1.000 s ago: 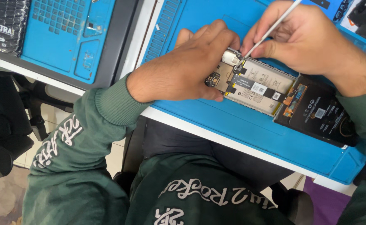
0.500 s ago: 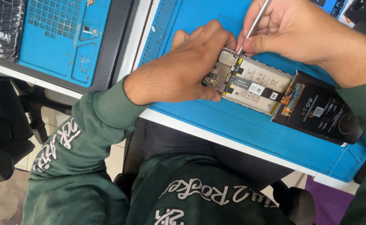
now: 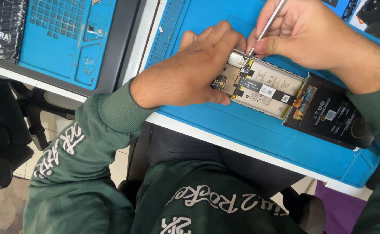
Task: The person disassembles a smartphone, removes the display and battery, and uses a screwdriver and brush to clean internal components. They then reassemble the device and test the screen by interacting with the display.
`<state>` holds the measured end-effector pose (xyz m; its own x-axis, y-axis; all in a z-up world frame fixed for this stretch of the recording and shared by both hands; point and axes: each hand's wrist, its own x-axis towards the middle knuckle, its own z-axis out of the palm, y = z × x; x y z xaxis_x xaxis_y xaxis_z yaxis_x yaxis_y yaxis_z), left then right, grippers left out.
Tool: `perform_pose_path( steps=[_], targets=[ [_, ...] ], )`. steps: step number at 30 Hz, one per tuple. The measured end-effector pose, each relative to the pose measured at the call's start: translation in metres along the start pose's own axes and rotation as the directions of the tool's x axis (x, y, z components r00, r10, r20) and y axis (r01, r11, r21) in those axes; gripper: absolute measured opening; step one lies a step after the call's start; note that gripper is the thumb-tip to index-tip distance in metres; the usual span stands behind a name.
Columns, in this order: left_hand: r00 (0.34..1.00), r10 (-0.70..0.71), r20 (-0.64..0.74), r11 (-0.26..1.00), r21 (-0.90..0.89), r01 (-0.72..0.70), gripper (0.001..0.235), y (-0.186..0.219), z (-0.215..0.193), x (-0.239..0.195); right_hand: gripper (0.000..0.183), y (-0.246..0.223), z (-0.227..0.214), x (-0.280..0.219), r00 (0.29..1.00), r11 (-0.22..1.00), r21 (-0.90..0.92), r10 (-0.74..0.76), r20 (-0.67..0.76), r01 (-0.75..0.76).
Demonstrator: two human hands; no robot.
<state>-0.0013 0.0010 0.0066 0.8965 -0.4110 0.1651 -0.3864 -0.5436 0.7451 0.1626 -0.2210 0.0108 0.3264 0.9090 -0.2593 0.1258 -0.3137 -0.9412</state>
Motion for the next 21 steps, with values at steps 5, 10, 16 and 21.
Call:
perform_pose_path(
  steps=[5,10,16,21],
  targets=[
    [1.0,-0.013,0.007,1.0,0.009,0.013,0.087,0.0001,0.0003,0.0002,0.013,0.0013,-0.0009,0.0004,1.0,1.0,-0.019,-0.006,0.013,0.006],
    [1.0,-0.027,0.012,1.0,-0.001,0.027,0.085,0.0004,0.0009,0.0005,0.013,-0.0006,-0.0009,0.0024,0.998,0.999,-0.002,0.053,0.017,-0.052],
    [1.0,-0.018,0.007,1.0,-0.006,0.018,0.085,0.001,0.0004,0.0013,0.013,-0.0015,-0.0014,0.0023,1.0,1.0,-0.005,0.006,0.02,-0.006],
    [1.0,0.002,0.026,1.0,-0.025,-0.001,0.083,0.0009,-0.003,-0.0002,0.013,-0.0001,-0.0014,0.0007,1.0,1.0,-0.008,-0.01,0.021,0.01]
  ],
)
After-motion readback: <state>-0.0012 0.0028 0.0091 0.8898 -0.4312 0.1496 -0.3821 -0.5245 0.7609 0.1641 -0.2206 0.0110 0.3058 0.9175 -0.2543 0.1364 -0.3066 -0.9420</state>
